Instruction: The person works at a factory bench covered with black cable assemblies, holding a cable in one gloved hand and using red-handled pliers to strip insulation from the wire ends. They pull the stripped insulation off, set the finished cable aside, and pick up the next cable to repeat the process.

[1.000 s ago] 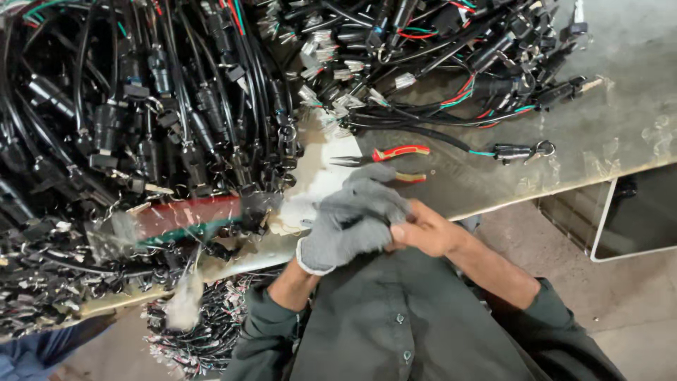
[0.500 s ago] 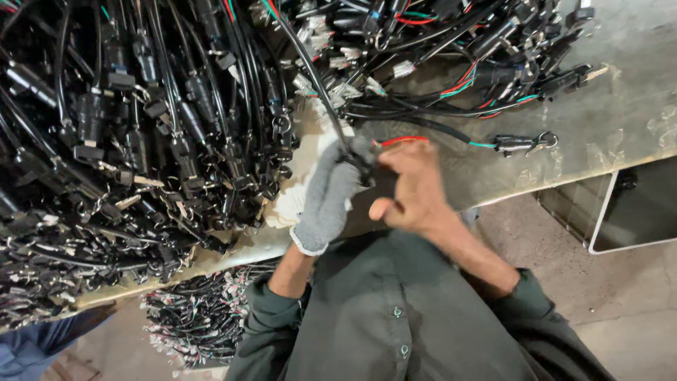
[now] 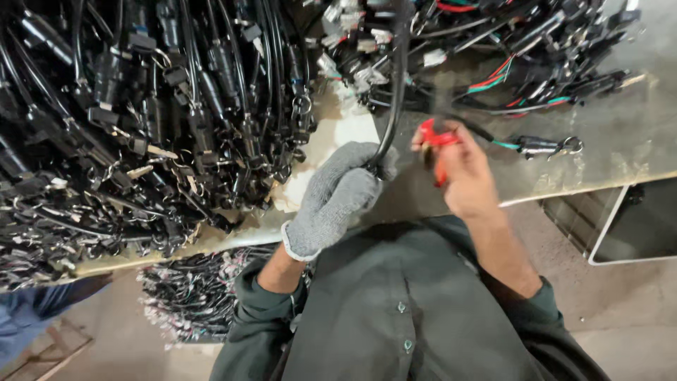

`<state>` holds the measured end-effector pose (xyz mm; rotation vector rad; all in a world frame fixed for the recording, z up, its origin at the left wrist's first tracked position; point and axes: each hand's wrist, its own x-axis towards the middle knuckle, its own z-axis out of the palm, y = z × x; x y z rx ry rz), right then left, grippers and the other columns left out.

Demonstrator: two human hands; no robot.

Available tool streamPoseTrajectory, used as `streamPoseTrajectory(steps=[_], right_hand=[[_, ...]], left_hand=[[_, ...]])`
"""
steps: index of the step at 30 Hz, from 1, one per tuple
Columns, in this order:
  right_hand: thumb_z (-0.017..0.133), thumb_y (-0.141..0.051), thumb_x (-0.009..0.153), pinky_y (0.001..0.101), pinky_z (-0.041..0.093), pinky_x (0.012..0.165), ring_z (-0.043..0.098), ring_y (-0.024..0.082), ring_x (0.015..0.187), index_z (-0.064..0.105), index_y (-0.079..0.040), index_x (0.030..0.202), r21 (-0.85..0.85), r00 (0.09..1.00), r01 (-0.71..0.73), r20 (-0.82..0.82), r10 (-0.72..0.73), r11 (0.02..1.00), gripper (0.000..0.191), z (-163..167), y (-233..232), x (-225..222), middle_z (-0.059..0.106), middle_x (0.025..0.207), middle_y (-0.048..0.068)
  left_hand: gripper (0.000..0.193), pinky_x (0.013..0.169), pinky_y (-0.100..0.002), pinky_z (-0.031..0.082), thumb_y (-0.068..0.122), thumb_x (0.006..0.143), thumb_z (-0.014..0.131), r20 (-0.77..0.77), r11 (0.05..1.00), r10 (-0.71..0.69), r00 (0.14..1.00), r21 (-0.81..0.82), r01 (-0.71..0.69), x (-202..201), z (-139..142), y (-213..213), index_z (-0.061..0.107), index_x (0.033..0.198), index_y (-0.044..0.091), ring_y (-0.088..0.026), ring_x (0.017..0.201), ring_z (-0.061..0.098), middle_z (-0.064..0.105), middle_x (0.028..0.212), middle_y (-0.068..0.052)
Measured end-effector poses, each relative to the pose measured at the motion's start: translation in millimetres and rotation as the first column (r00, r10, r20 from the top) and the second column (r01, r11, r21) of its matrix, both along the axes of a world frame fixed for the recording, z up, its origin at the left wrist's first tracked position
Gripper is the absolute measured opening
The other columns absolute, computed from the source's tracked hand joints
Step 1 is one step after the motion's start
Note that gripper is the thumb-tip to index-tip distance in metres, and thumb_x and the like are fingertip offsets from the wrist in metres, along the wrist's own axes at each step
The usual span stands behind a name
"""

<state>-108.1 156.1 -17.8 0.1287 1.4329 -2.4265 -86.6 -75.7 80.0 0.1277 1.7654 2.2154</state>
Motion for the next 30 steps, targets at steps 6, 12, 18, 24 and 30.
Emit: streamPoseTrajectory(steps=[6, 12, 18, 24, 30], right_hand=[[0.077, -0.012, 0.092, 0.0364, 0.059, 0.091, 0.069, 0.019, 0.101, 0.064, 0.0, 0.118, 0.235, 0.954, -0.16, 0.285, 0.089, 0.959, 0.032, 31, -6, 1, 0.069, 0.112, 0.006], [0.082, -0.007, 0.077, 0.0354, 0.057, 0.079, 0.071, 0.025, 0.097, 0.064, -0.007, 0.102, 0.85, 0.666, 0.263, -0.502, 0.552, 0.456, 0.03, 72, -11, -18, 0.072, 0.109, 0.008], [0.089, -0.031, 0.07, 0.0411, 0.052, 0.062, 0.069, 0.03, 0.085, 0.063, -0.007, 0.084, 0.849, 0.579, 0.378, -0.528, 0.621, 0.37, 0.038, 60, -14, -42, 0.067, 0.084, 0.009], [0.077, -0.015, 0.068, 0.0422, 0.054, 0.073, 0.066, 0.031, 0.091, 0.063, -0.008, 0.096, 0.888, 0.673, 0.236, -0.442, 0.593, 0.395, 0.032, 63, -7, -30, 0.066, 0.095, 0.007], [0.081, -0.017, 0.067, 0.0448, 0.051, 0.064, 0.067, 0.03, 0.085, 0.062, -0.008, 0.09, 0.952, 0.785, 0.18, -0.292, 0.547, 0.249, 0.031, 77, -11, -16, 0.065, 0.086, 0.007]], left_hand=[[0.056, 0.065, -0.021, 0.041, 0.035, 0.111, 0.055, 0.201, 0.991, 0.035, 0.979, 0.121, -0.06, 13, 21, 19, 0.047, 0.154, 0.0, -0.006, 0.078, 0.053, 0.062, 0.108, -0.004], [0.05, 0.08, -0.027, 0.05, 0.02, 0.114, 0.048, -0.022, 0.975, 0.161, 0.987, -0.152, -0.163, 24, 22, 27, 0.033, 0.159, 0.002, -0.012, 0.092, 0.055, 0.057, 0.121, -0.007], [0.072, 0.08, -0.027, 0.053, 0.019, 0.107, 0.054, 0.246, 0.998, -0.049, 0.968, -0.034, 0.06, 13, 35, 6, 0.016, 0.166, 0.005, -0.013, 0.081, 0.056, 0.059, 0.099, -0.007], [0.072, 0.109, -0.043, 0.05, 0.017, 0.099, 0.072, -0.293, 0.856, -0.031, 0.956, -0.502, -0.126, 7, 23, 17, 0.034, 0.157, -0.004, -0.035, 0.132, 0.06, 0.054, 0.149, -0.023], [0.068, 0.099, -0.04, 0.054, 0.016, 0.097, 0.077, -0.389, 0.713, 0.026, 0.921, -0.639, -0.29, 20, -4, 33, 0.043, 0.154, -0.001, -0.034, 0.114, 0.066, 0.065, 0.13, -0.016]])
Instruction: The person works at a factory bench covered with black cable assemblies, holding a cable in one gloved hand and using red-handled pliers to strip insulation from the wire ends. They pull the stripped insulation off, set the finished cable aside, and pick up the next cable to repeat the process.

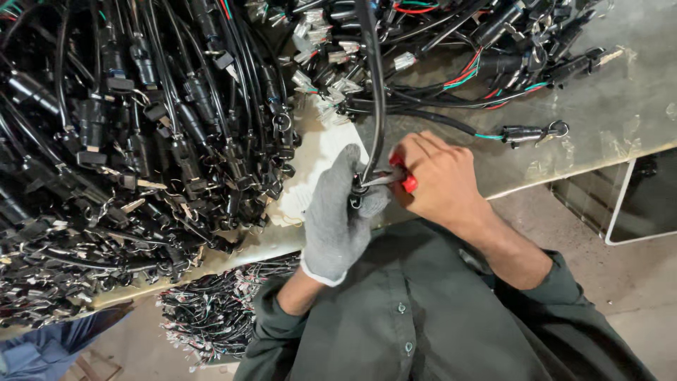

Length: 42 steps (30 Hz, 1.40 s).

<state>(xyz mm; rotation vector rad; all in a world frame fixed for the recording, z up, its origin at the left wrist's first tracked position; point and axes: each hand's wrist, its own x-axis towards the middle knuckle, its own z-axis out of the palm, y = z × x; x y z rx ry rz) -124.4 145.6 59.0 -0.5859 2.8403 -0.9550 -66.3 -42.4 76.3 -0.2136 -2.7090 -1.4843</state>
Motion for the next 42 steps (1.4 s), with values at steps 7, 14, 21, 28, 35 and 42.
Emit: streamPoseTrajectory(steps=[7, 14, 21, 28, 35, 42], right_hand=[[0.082, -0.016, 0.068, 0.0442, 0.05, 0.061, 0.067, 0.03, 0.079, 0.06, -0.008, 0.089, -0.022, 0.996, 0.085, -0.031, -0.085, 0.996, 0.031, 3, 2, 25, 0.065, 0.082, 0.007], [0.083, -0.014, 0.065, 0.0446, 0.05, 0.062, 0.065, 0.032, 0.074, 0.059, -0.007, 0.088, -0.048, 0.989, 0.146, -0.001, -0.146, 0.988, 0.033, 1, -1, 26, 0.063, 0.077, 0.008], [0.087, -0.02, 0.069, 0.0432, 0.05, 0.063, 0.064, 0.031, 0.077, 0.058, -0.005, 0.096, -0.174, 0.996, 0.09, 0.017, -0.088, 0.981, 0.042, 4, -5, 36, 0.062, 0.082, 0.009], [0.084, -0.02, 0.067, 0.0433, 0.048, 0.063, 0.064, 0.032, 0.073, 0.057, -0.008, 0.086, -0.143, 0.993, 0.037, -0.109, -0.053, 0.989, 0.035, -20, -6, 8, 0.062, 0.077, 0.01], [0.092, -0.016, 0.075, 0.0443, 0.049, 0.076, 0.065, 0.028, 0.078, 0.053, -0.008, 0.079, -0.47, 0.979, -0.204, -0.096, 0.18, 0.859, 0.04, -28, -13, -5, 0.062, 0.08, 0.006], [0.077, -0.005, 0.066, 0.0432, 0.051, 0.073, 0.063, 0.034, 0.085, 0.058, -0.002, 0.092, -0.501, 0.982, -0.161, 0.004, 0.189, 0.85, 0.033, -57, -5, 3, 0.063, 0.09, 0.013]], left_hand=[[0.068, 0.094, -0.047, 0.051, 0.011, 0.092, 0.077, -0.157, 0.952, -0.03, 0.987, -0.306, -0.019, 6, -1, 1, 0.044, 0.15, 0.002, -0.038, 0.11, 0.063, 0.064, 0.13, -0.017], [0.067, 0.093, -0.047, 0.051, 0.012, 0.09, 0.079, -0.092, 0.962, -0.071, 0.993, -0.269, 0.044, 4, -2, -1, 0.047, 0.149, 0.005, -0.039, 0.111, 0.063, 0.064, 0.132, -0.018], [0.081, 0.088, -0.049, 0.051, 0.011, 0.079, 0.077, -0.133, 0.936, -0.151, 0.98, -0.338, 0.098, -7, 7, -7, 0.042, 0.151, 0.002, -0.04, 0.104, 0.062, 0.063, 0.129, -0.02], [0.066, 0.086, -0.035, 0.056, 0.007, 0.095, 0.071, 0.225, 0.94, -0.304, 0.926, 0.229, 0.253, -11, 31, -21, 0.046, 0.156, 0.006, -0.023, 0.094, 0.067, 0.068, 0.112, -0.01], [0.062, 0.086, -0.026, 0.056, -0.001, 0.098, 0.062, 0.293, 0.832, -0.414, 0.862, 0.505, 0.228, -3, 26, -24, 0.048, 0.157, 0.006, -0.011, 0.091, 0.06, 0.066, 0.107, -0.002], [0.066, 0.078, -0.03, 0.054, 0.009, 0.098, 0.07, 0.329, 0.892, -0.299, 0.896, 0.429, 0.14, -8, 30, -20, 0.043, 0.159, 0.008, -0.019, 0.084, 0.061, 0.063, 0.102, -0.006]])
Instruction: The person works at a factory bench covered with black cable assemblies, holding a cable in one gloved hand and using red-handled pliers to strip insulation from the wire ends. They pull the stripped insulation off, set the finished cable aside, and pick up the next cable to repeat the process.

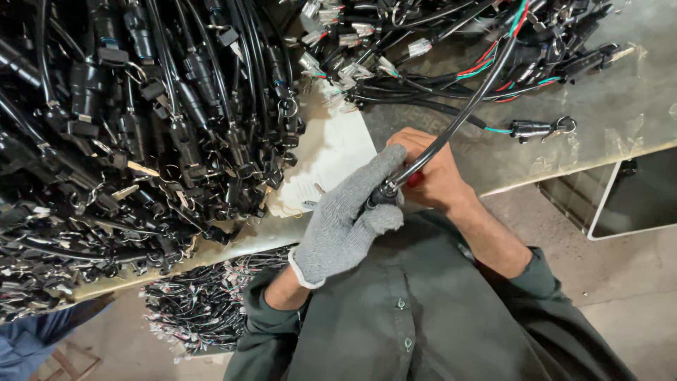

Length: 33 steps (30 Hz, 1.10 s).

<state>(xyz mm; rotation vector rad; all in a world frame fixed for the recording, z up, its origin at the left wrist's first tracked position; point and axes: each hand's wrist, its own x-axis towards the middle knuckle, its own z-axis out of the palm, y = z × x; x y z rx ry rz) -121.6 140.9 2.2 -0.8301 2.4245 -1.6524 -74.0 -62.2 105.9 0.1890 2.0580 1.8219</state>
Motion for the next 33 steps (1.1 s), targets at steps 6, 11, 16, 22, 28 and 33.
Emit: streamPoseTrajectory(steps=[6, 11, 16, 22, 28, 33], right_hand=[[0.084, -0.015, 0.074, 0.0485, 0.049, 0.069, 0.064, 0.039, 0.081, 0.059, -0.002, 0.097, 0.456, 0.954, 0.297, -0.106, -0.28, 0.839, 0.037, -3, -7, 20, 0.063, 0.085, 0.015], [0.088, -0.035, 0.067, 0.0501, 0.047, 0.086, 0.058, 0.038, 0.101, 0.06, 0.0, 0.109, 0.361, 0.939, 0.299, -0.277, -0.205, 0.883, 0.061, 3, -17, -2, 0.062, 0.106, 0.017], [0.085, -0.025, 0.079, 0.05, 0.04, 0.102, 0.053, 0.034, 0.124, 0.069, -0.01, 0.124, 0.531, 0.896, 0.42, -0.371, -0.243, 0.736, 0.05, 19, 3, -5, 0.06, 0.128, 0.009], [0.081, -0.014, 0.1, 0.0437, 0.046, 0.098, 0.057, 0.028, 0.118, 0.074, -0.014, 0.118, 0.486, 0.788, 0.585, -0.528, -0.315, 0.65, 0.02, 11, 56, -34, 0.064, 0.124, 0.003], [0.064, -0.02, 0.109, 0.0337, 0.047, 0.069, 0.056, 0.022, 0.073, 0.052, -0.008, 0.135, -0.437, 0.757, 0.597, 0.029, -0.652, 0.673, 0.031, 74, 99, -15, 0.058, 0.094, 0.01], [0.041, -0.042, 0.111, 0.0336, 0.032, 0.051, 0.033, 0.013, 0.048, 0.043, -0.015, 0.129, -0.797, 0.844, 0.519, 0.422, -0.33, 0.309, 0.033, 143, 68, 27, 0.04, 0.065, 0.004]], left_hand=[[0.065, 0.071, -0.047, 0.049, 0.014, 0.095, 0.069, -0.311, 0.836, -0.014, 0.95, -0.525, -0.16, -9, -16, 1, 0.043, 0.154, 0.009, -0.038, 0.087, 0.063, 0.065, 0.108, -0.016], [0.05, 0.076, -0.042, 0.054, 0.01, 0.086, 0.076, -0.409, 0.666, 0.116, 0.905, -0.645, -0.376, -18, 24, -12, 0.056, 0.132, 0.008, -0.035, 0.091, 0.067, 0.068, 0.106, -0.016], [0.052, 0.093, -0.036, 0.059, 0.009, 0.107, 0.069, -0.675, 0.414, 0.219, 0.705, -0.59, -0.693, -20, 78, -92, 0.049, 0.155, 0.002, -0.025, 0.108, 0.07, 0.069, 0.133, -0.014], [0.078, 0.118, -0.046, 0.04, 0.037, 0.096, 0.081, -0.829, 0.574, 0.095, 0.551, -0.406, -0.711, -25, 48, -76, 0.043, 0.154, 0.0, -0.033, 0.134, 0.051, 0.052, 0.149, -0.019], [0.046, 0.105, -0.044, 0.051, 0.004, 0.082, 0.065, -0.522, 0.935, -0.281, 0.805, -0.339, 0.107, -65, 20, 23, 0.065, 0.127, 0.012, -0.036, 0.127, 0.061, 0.064, 0.136, -0.012], [0.057, 0.103, -0.049, 0.047, 0.031, 0.082, 0.076, -0.713, 0.982, -0.141, 0.687, -0.187, 0.007, -56, 4, 71, 0.059, 0.131, 0.007, -0.04, 0.122, 0.058, 0.061, 0.13, -0.017]])
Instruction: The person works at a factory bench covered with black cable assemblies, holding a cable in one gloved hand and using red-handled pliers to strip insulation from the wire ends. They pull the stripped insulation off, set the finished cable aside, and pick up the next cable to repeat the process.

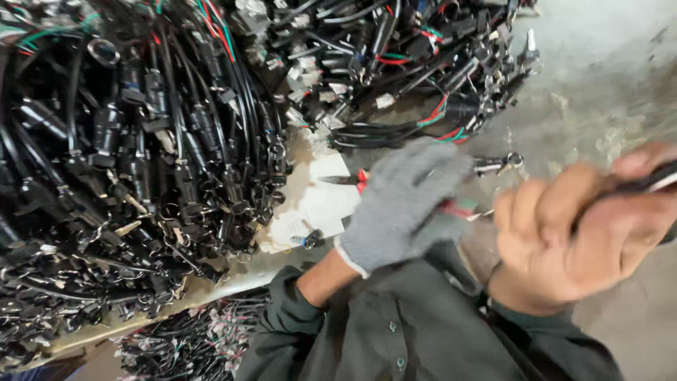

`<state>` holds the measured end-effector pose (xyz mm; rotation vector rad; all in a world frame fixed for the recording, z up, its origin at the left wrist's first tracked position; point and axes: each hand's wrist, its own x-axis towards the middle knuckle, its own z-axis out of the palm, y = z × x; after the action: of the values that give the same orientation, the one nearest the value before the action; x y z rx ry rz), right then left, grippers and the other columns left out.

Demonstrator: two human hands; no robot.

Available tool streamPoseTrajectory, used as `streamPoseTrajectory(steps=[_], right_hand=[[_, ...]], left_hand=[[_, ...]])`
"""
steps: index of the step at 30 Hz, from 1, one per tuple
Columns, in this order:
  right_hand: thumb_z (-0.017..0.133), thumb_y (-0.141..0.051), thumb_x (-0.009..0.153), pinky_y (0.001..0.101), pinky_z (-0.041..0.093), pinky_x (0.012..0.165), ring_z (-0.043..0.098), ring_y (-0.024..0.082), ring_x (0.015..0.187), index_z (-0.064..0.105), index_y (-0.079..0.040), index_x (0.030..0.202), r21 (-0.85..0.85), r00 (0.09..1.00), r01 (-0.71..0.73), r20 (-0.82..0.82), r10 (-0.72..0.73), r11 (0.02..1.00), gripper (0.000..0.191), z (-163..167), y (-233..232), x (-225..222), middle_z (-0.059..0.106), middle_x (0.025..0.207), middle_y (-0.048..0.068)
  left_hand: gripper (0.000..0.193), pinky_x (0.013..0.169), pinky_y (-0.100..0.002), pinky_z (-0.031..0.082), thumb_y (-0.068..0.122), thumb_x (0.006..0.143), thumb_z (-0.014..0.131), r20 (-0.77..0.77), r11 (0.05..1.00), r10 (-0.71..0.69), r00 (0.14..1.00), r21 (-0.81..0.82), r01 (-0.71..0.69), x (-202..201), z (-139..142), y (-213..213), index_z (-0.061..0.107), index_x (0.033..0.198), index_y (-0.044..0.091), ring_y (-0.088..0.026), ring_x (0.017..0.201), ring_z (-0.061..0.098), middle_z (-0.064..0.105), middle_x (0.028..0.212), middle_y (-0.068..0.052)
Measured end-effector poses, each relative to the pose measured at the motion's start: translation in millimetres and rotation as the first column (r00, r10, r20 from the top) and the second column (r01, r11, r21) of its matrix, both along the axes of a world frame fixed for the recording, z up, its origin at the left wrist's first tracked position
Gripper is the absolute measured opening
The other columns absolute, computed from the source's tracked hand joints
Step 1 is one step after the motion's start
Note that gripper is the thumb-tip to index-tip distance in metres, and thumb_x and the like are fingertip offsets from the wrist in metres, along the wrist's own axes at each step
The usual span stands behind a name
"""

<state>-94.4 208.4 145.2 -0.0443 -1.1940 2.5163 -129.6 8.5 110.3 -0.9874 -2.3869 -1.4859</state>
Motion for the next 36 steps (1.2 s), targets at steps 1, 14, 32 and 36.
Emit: streamPoseTrajectory(steps=[1, 14, 32, 36], right_hand=[[0.039, -0.042, 0.111, 0.0343, 0.031, 0.051, 0.032, 0.013, 0.047, 0.043, -0.017, 0.128, -0.029, 0.999, -0.034, -0.002, 0.034, 0.999, 0.031, 6, -7, 1, 0.04, 0.063, 0.004], [0.048, -0.028, 0.106, 0.0357, 0.042, 0.067, 0.047, 0.019, 0.069, 0.058, -0.008, 0.101, 0.155, 0.906, -0.404, 0.202, 0.371, 0.901, 0.023, -49, -101, 5, 0.051, 0.081, 0.005], [0.069, -0.016, 0.093, 0.0452, 0.048, 0.072, 0.064, 0.032, 0.08, 0.064, -0.001, 0.103, 0.996, 0.959, 0.019, 0.006, 0.283, -0.088, 0.018, -55, -75, -25, 0.066, 0.09, 0.013], [0.049, -0.018, 0.101, 0.0527, 0.047, 0.09, 0.062, 0.039, 0.103, 0.062, 0.004, 0.115, 0.987, 0.982, -0.044, 0.015, 0.187, 0.152, 0.03, -21, -52, -35, 0.066, 0.111, 0.018]], left_hand=[[0.061, 0.101, -0.05, 0.047, 0.034, 0.079, 0.076, -0.028, 0.999, -0.006, 1.0, 0.047, 0.007, 1, -2, 5, 0.058, 0.129, 0.005, -0.041, 0.119, 0.058, 0.061, 0.126, -0.019], [0.022, 0.09, -0.032, 0.049, 0.015, 0.108, 0.054, 0.775, 0.807, -0.254, 0.578, 0.499, -0.315, 32, -68, -40, 0.062, 0.121, 0.0, -0.016, 0.102, 0.057, 0.062, 0.114, -0.009], [0.024, 0.074, -0.032, 0.05, 0.022, 0.107, 0.058, 0.781, 0.724, 0.072, 0.62, 0.387, -0.571, 9, -10, -47, 0.066, 0.119, 0.002, -0.013, 0.083, 0.058, 0.067, 0.097, -0.005], [0.029, 0.081, -0.034, 0.049, 0.041, 0.084, 0.077, 0.169, 0.827, 0.21, 0.963, -0.557, -0.082, 1, 19, -32, 0.068, 0.088, 0.013, -0.022, 0.09, 0.066, 0.07, 0.089, -0.007]])
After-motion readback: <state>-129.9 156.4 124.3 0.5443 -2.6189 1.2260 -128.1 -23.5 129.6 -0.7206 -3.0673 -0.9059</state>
